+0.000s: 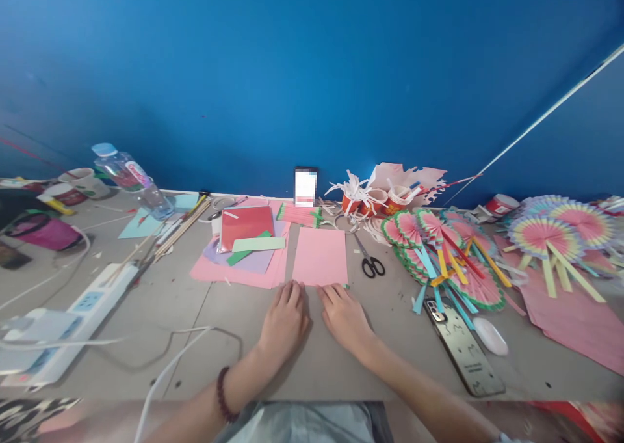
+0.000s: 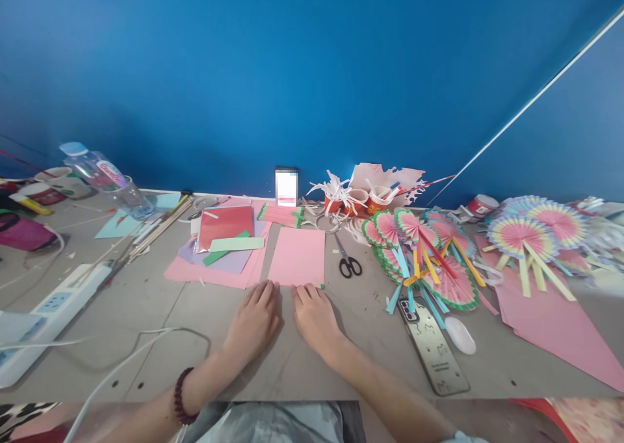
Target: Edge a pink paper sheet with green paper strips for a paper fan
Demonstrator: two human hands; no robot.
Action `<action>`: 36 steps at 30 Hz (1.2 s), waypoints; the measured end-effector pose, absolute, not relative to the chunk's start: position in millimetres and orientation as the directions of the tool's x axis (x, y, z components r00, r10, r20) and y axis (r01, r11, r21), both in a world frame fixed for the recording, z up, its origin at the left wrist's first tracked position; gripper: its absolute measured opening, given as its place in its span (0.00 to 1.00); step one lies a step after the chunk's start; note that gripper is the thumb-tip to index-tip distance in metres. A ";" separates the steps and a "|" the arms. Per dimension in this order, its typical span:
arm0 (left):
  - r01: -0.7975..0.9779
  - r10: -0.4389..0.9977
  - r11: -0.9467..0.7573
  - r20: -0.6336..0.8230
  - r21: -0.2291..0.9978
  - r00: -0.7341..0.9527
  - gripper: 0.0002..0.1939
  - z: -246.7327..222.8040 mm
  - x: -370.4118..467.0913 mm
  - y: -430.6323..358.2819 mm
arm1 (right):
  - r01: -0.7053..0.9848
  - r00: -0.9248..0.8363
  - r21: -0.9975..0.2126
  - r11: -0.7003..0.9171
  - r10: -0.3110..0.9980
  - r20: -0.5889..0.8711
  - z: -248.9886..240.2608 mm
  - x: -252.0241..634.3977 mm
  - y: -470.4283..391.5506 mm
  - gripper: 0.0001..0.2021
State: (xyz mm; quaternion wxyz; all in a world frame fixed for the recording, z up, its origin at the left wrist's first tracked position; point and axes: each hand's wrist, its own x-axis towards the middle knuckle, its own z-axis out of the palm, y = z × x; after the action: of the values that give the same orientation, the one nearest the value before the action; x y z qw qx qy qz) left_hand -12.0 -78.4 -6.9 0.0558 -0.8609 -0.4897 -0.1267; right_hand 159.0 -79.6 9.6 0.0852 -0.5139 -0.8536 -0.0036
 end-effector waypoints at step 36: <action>0.592 0.717 -0.696 0.348 0.406 0.605 0.10 0.9 -51.7 -5.5 | 0.622 -0.071 -0.721 0.306 0.939 0.337 2.0 215.1 -40.7 0.10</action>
State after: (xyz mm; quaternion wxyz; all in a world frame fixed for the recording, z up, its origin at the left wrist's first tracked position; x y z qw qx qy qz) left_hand -51.7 -5.5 0.9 -0.1255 -0.8869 -0.3688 -0.2483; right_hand 215.1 -40.7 2.0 0.3965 -0.5543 -0.7040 0.1999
